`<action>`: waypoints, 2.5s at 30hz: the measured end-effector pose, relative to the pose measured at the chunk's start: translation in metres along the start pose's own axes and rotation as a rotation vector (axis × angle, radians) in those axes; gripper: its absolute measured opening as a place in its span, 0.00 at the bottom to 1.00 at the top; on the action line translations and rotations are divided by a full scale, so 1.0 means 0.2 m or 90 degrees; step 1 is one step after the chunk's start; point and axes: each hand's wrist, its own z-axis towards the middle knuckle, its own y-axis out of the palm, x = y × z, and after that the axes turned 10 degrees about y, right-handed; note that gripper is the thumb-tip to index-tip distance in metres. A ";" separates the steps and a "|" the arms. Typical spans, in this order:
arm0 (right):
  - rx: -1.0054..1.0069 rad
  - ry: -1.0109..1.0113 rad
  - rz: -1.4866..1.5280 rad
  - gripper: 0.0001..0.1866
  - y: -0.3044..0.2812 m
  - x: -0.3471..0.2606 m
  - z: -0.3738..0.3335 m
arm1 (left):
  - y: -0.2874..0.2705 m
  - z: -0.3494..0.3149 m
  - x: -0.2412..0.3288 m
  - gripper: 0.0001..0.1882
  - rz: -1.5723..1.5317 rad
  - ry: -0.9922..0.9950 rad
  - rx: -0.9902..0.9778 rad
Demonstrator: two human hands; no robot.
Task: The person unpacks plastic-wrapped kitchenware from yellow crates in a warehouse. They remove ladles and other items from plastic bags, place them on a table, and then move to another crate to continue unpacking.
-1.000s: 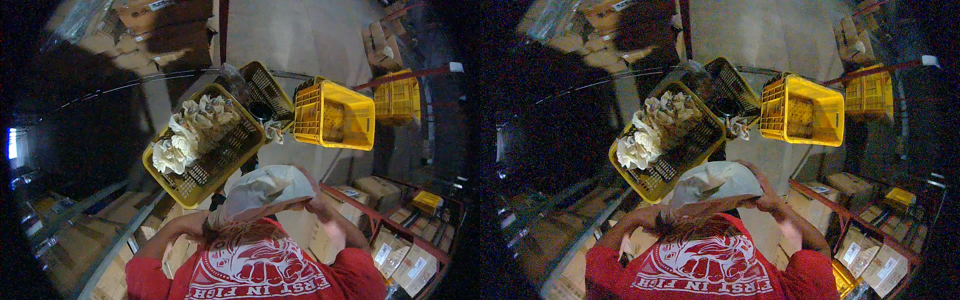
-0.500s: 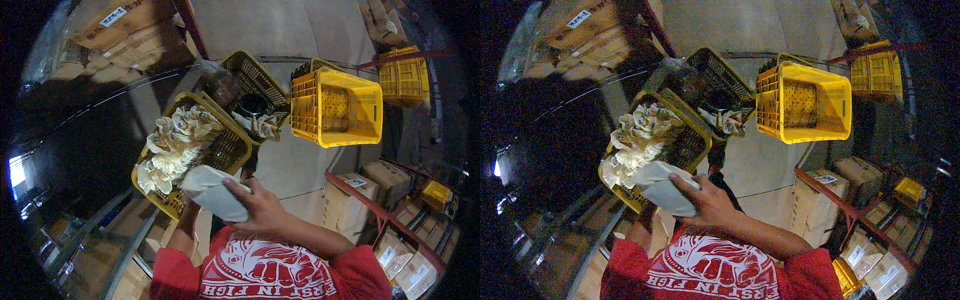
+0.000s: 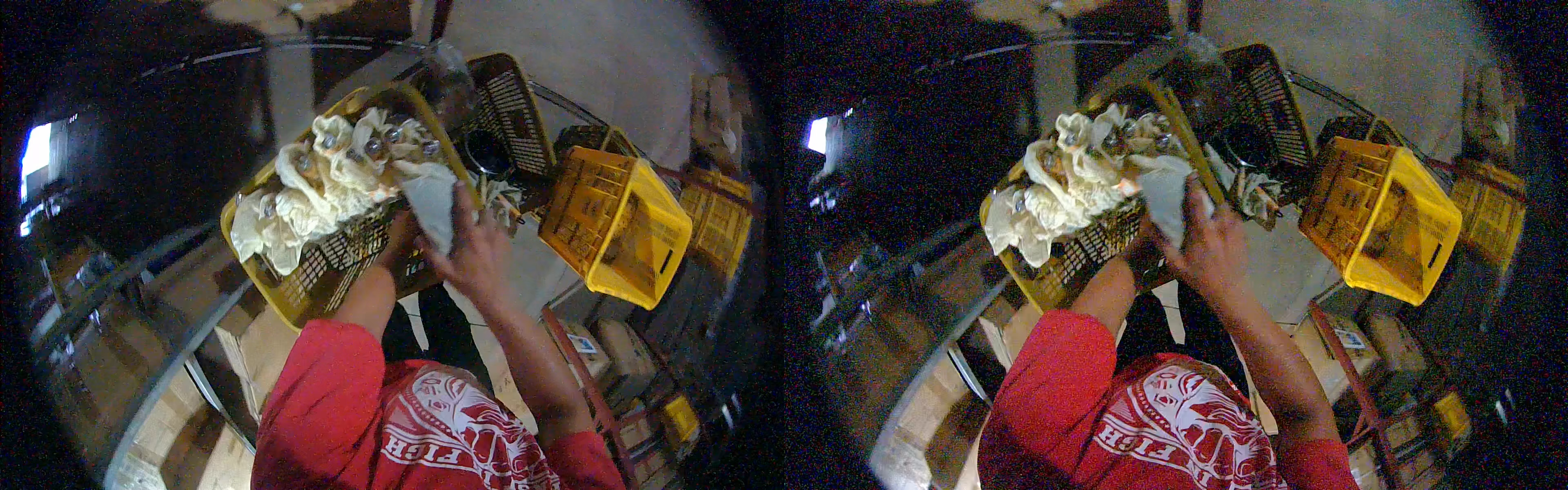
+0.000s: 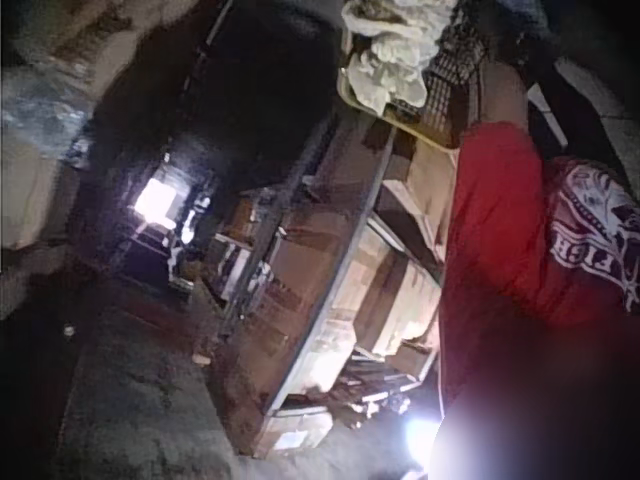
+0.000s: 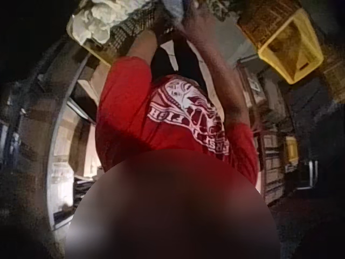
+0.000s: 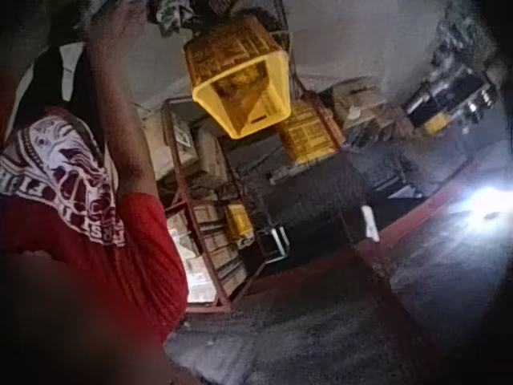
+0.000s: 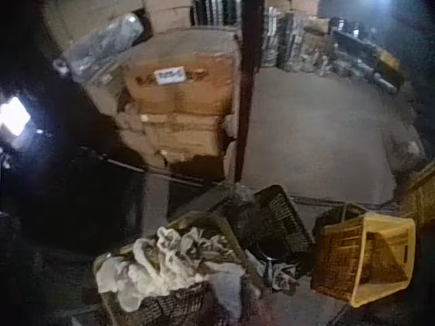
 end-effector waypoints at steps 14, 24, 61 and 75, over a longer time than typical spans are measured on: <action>0.200 -0.028 -0.046 0.43 0.34 0.05 0.13 | 0.05 0.11 -0.19 0.13 -0.091 -0.032 0.055; 0.206 -0.034 -0.027 0.43 0.34 0.08 0.09 | -0.50 -0.04 0.83 0.12 0.167 0.341 0.079; 0.155 -0.052 0.115 0.43 0.23 0.20 -0.43 | -0.28 -0.25 0.09 0.27 0.085 -0.025 0.006; -0.133 0.807 0.295 0.32 0.68 0.78 -2.58 | -1.05 -1.13 0.09 0.23 0.094 -0.069 -0.044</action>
